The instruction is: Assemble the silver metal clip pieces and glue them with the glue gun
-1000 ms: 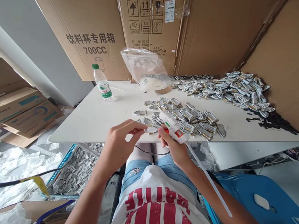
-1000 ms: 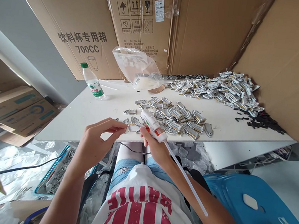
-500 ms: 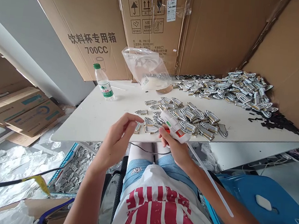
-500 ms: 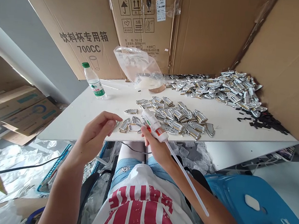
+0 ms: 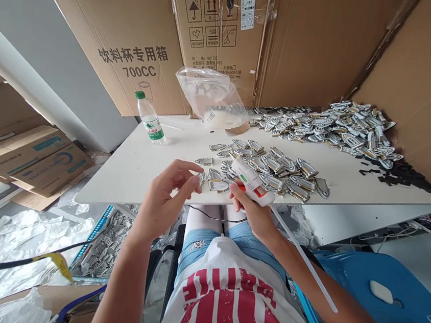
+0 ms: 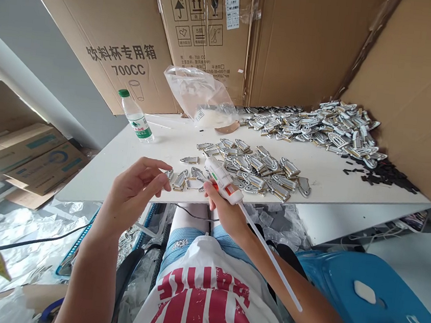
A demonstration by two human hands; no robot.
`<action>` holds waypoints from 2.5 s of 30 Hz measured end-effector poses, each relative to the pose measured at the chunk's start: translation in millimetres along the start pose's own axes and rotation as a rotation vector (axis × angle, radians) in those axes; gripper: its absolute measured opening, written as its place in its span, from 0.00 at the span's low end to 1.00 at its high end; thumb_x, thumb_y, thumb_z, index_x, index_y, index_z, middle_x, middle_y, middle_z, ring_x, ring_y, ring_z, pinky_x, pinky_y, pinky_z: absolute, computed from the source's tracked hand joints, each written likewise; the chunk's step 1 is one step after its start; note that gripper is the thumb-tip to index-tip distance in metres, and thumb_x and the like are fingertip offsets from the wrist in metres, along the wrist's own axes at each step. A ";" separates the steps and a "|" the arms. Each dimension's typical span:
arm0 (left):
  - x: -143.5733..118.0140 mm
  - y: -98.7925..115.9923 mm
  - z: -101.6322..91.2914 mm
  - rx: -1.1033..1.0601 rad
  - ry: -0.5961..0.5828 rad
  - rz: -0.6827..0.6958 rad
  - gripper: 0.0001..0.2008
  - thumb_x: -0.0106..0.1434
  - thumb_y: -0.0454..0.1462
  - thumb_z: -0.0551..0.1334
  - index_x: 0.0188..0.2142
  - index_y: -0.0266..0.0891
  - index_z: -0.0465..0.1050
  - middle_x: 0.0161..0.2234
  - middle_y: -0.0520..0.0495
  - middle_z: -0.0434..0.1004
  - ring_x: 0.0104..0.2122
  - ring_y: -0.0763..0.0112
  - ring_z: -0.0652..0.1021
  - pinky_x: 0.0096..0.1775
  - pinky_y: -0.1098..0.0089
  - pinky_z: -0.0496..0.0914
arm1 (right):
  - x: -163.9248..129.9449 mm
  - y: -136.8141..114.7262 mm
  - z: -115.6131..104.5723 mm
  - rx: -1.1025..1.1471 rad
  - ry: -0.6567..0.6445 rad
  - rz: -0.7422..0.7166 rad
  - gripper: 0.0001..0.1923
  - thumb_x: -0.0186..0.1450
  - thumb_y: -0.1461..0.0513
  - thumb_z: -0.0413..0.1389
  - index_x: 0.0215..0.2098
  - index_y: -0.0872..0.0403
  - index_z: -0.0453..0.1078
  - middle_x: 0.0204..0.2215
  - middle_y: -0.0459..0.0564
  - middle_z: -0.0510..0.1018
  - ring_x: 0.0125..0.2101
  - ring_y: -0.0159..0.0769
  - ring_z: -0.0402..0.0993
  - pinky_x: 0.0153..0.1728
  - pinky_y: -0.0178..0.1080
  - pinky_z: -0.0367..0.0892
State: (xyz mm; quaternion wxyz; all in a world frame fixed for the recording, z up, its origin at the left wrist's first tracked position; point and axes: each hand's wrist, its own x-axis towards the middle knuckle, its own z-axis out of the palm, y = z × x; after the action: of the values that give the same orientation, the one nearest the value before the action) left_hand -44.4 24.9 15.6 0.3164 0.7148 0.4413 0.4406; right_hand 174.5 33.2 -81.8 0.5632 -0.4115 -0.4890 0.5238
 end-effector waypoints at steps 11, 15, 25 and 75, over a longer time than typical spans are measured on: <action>-2.2 1.7 -1.3 0.026 0.079 -0.064 0.07 0.65 0.41 0.77 0.39 0.42 0.86 0.38 0.46 0.91 0.40 0.57 0.90 0.46 0.59 0.86 | 0.2 3.2 -0.5 -0.018 0.011 -0.013 0.21 0.73 0.43 0.64 0.31 0.47 0.74 0.20 0.41 0.69 0.26 0.37 0.68 0.35 0.42 0.63; -1.8 -1.7 -2.2 0.053 0.051 -0.042 0.06 0.71 0.40 0.71 0.43 0.43 0.86 0.42 0.45 0.90 0.44 0.58 0.89 0.53 0.57 0.85 | 0.6 3.2 -0.3 0.002 0.011 -0.012 0.22 0.72 0.42 0.64 0.32 0.48 0.74 0.21 0.41 0.70 0.26 0.37 0.68 0.35 0.42 0.64; -1.1 -5.5 -4.1 0.115 0.046 -0.026 0.07 0.74 0.38 0.67 0.46 0.44 0.86 0.46 0.45 0.90 0.50 0.58 0.88 0.58 0.55 0.82 | 0.9 2.5 0.2 0.007 0.008 -0.011 0.22 0.71 0.42 0.65 0.32 0.48 0.74 0.22 0.42 0.72 0.26 0.37 0.69 0.36 0.43 0.65; 3.8 -17.0 -11.6 0.064 0.030 -0.022 0.09 0.77 0.40 0.64 0.54 0.45 0.77 0.38 0.51 0.79 0.37 0.70 0.80 0.45 0.67 0.77 | 1.8 7.4 0.4 0.054 0.006 -0.003 0.18 0.73 0.46 0.65 0.35 0.50 0.76 0.24 0.41 0.74 0.23 0.31 0.63 0.32 0.39 0.61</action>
State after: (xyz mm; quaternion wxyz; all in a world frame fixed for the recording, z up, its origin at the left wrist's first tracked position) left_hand -60.1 36.1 7.5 0.2916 0.7128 0.4678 0.4336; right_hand 172.6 35.7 -88.7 0.5762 -0.3972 -0.4736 0.5347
